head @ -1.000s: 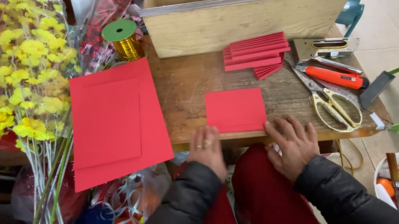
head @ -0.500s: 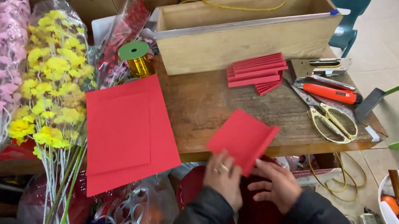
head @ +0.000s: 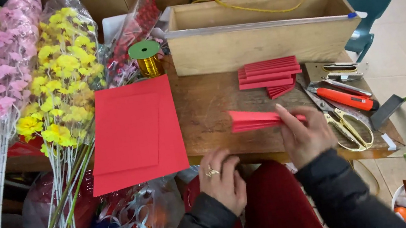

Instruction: Folding small pieces of red paper into accordion-style fans by hand.

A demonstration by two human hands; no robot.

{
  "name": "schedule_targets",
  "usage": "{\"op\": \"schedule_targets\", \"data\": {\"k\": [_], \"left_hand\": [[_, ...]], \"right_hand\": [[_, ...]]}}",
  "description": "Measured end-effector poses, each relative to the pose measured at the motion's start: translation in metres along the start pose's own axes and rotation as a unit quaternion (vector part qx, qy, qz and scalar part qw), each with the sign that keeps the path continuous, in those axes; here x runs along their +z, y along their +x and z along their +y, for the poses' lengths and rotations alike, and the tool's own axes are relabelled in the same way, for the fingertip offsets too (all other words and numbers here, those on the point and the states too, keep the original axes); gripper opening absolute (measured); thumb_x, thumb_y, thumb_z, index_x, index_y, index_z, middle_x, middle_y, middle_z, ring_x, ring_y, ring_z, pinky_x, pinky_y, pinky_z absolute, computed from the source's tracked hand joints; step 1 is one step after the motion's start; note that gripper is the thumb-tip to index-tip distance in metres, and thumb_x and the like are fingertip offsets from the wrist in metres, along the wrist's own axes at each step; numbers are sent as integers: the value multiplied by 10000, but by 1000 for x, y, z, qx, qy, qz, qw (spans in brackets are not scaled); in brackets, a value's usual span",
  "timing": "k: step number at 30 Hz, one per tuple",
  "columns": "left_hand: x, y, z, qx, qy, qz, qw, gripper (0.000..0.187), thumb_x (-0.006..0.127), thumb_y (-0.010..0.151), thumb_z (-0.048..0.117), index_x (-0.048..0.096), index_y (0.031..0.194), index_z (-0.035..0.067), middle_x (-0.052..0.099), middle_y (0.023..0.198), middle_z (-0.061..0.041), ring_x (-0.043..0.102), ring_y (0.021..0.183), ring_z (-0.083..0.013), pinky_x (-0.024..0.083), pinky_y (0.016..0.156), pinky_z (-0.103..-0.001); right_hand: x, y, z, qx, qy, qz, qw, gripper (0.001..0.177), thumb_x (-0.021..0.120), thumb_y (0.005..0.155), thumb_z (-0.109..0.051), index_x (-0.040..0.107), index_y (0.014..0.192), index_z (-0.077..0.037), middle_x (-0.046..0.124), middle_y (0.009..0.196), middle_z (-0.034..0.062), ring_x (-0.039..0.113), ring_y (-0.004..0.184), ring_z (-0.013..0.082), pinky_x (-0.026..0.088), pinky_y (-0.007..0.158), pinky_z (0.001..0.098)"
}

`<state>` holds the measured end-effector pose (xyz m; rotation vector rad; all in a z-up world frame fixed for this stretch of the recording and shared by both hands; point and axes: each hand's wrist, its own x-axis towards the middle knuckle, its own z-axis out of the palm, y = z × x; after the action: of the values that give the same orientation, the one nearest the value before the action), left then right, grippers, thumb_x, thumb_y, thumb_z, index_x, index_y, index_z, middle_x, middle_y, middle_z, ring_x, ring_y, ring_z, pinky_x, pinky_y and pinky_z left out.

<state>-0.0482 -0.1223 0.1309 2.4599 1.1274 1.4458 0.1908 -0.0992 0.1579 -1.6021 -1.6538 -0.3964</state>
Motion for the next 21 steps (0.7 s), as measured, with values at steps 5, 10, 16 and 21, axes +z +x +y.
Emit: {"op": "schedule_targets", "data": {"k": [5,10,16,21], "left_hand": [[34,23,-15,12,84,59,995,343,741,942,246,645,1189,27,583,1324,-188,575,1281,-420,466,1121,-599],[122,25,-72,136,148,86,976,289,731,889,197,707,1173,146,639,1060,-104,659,1164,-337,526,1016,-509],[136,5,-97,143,138,34,979,122,686,984,263,711,873,220,565,790,4,637,845,-226,516,759,-364],[142,-6,-111,118,119,-22,986,107,645,936,267,715,861,297,575,775,22,618,789,-225,502,714,-374]], "right_hand": [[31,-10,30,-124,-128,-65,982,403,736,921,-196,742,1300,-334,603,1152,44,616,859,287,589,630,438],[46,-30,27,-82,-128,-90,984,374,731,872,-276,734,1210,-437,580,1023,-71,722,925,226,650,745,345],[51,-49,40,-118,-90,-100,984,331,754,913,-361,741,1236,-431,588,1039,-80,688,952,214,618,815,320],[56,-54,46,-66,3,-153,986,164,738,962,-402,785,1118,-407,618,1030,-116,601,1121,196,455,1015,368]]}}
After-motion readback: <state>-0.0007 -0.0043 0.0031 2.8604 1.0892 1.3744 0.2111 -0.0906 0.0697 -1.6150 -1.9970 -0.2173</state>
